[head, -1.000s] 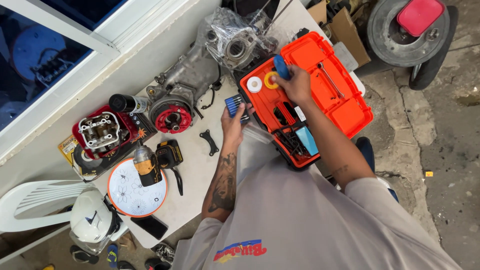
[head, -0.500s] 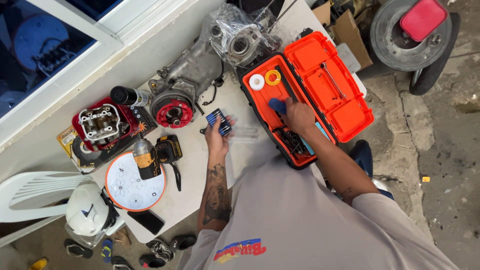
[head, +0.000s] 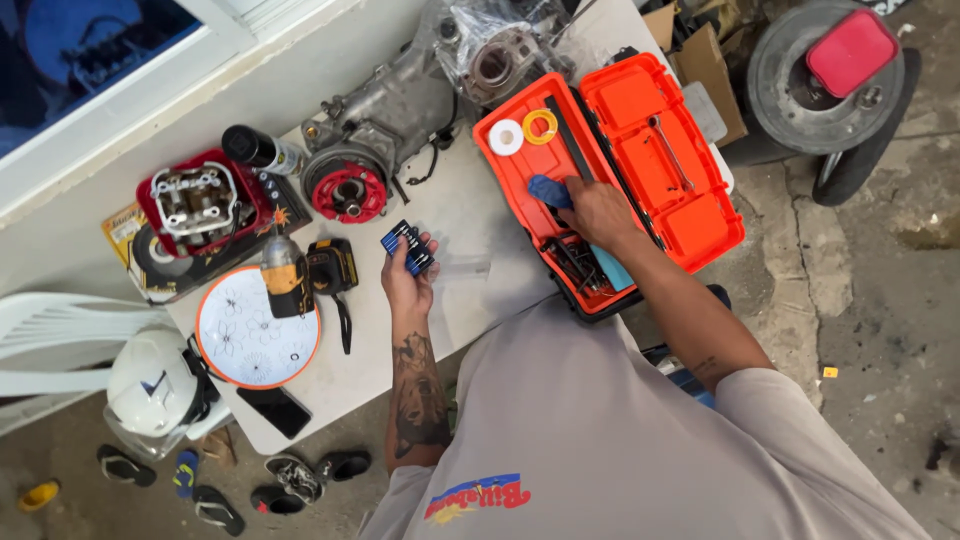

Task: The recorder organizes mechanical bits and tools inside an orange toolbox near scooter engine parts.

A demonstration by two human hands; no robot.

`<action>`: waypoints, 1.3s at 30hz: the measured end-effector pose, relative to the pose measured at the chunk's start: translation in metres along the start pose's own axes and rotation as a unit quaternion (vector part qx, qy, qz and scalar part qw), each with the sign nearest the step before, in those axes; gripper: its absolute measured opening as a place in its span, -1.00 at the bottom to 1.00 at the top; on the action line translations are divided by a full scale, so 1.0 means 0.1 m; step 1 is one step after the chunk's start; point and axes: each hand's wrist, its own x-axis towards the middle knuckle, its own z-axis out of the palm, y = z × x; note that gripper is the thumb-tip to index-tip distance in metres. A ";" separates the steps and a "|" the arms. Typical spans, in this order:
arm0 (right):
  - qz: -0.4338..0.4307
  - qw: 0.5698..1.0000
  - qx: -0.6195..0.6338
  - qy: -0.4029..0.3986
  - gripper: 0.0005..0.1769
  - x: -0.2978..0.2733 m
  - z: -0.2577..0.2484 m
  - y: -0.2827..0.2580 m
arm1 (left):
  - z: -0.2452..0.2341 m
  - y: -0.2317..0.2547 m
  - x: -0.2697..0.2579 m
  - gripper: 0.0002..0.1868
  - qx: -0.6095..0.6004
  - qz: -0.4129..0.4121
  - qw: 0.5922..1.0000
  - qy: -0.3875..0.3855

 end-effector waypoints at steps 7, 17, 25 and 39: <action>-0.073 0.995 -0.037 -0.049 -0.59 0.13 -0.16 -0.25 | -0.34 0.10 -0.25 -0.60 -0.029 0.032 0.999 0.010; -0.256 0.957 -0.022 -0.136 -0.76 0.39 -0.04 -1.31 | -0.90 0.73 -1.00 -0.59 -0.052 0.159 0.984 0.061; -0.230 0.950 -0.003 -0.212 -0.74 0.53 0.26 -1.80 | -1.12 0.56 -1.21 -0.56 -0.006 0.142 0.984 0.106; -0.038 0.991 0.007 -0.127 -0.73 0.28 0.89 -1.38 | -0.60 0.35 -0.99 -0.57 0.024 0.067 0.996 0.045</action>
